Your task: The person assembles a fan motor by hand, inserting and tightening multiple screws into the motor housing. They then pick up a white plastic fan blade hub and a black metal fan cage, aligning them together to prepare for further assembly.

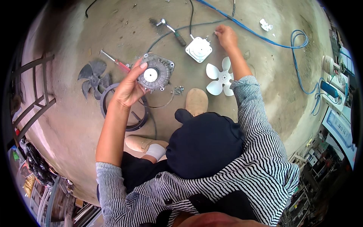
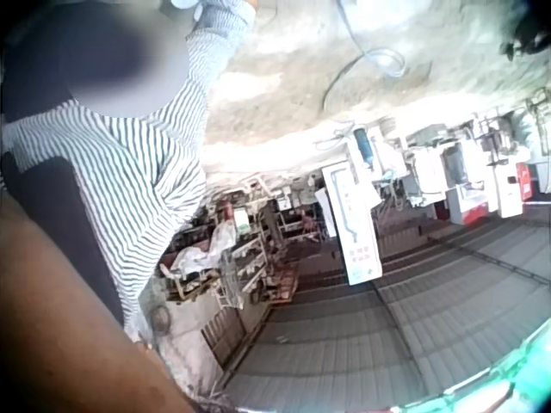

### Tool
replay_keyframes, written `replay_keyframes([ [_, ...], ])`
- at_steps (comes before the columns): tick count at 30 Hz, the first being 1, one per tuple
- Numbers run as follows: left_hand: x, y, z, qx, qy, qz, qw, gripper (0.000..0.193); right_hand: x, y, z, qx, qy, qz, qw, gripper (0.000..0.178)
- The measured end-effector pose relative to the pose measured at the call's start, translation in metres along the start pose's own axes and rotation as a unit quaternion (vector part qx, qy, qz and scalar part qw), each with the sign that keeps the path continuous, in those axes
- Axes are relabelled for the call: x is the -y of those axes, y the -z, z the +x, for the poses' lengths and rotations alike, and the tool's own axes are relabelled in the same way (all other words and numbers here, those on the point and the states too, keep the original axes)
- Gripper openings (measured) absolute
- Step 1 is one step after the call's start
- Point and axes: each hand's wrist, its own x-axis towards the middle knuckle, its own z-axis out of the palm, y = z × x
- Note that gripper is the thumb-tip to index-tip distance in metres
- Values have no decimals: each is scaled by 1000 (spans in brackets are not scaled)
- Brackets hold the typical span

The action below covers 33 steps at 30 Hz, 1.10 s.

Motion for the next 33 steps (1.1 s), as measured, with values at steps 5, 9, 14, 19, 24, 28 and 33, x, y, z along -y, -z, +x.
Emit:
replay_keyframes([
  [5, -9, -16, -12, -13, -24, 46, 999, 68, -2, -5, 5, -13, 18, -42, 999, 14],
  [9, -13, -22, -10, -19, -53, 107, 993, 69, -10, -3, 6, -45, 89, -89, 991, 11],
  [14, -12, -44, -8, -124, -141, 260, 947, 68, 22, 13, -7, -68, 98, -10, 993, 13],
  [19, 0, -51, 5, -201, -296, 356, 864, 67, 143, 52, -81, 56, 76, 457, 884, 20],
  [24, 9, -50, 10, -253, -378, 440, 774, 67, 189, 46, -125, 105, 143, 535, 826, 19],
  [28, 10, -51, 5, -272, -397, 461, 746, 66, 192, 33, -133, 102, 111, 585, 797, 17],
  [33, 13, -56, 2, -293, -415, 467, 724, 65, 194, 29, -138, 67, 119, 578, 804, 16],
])
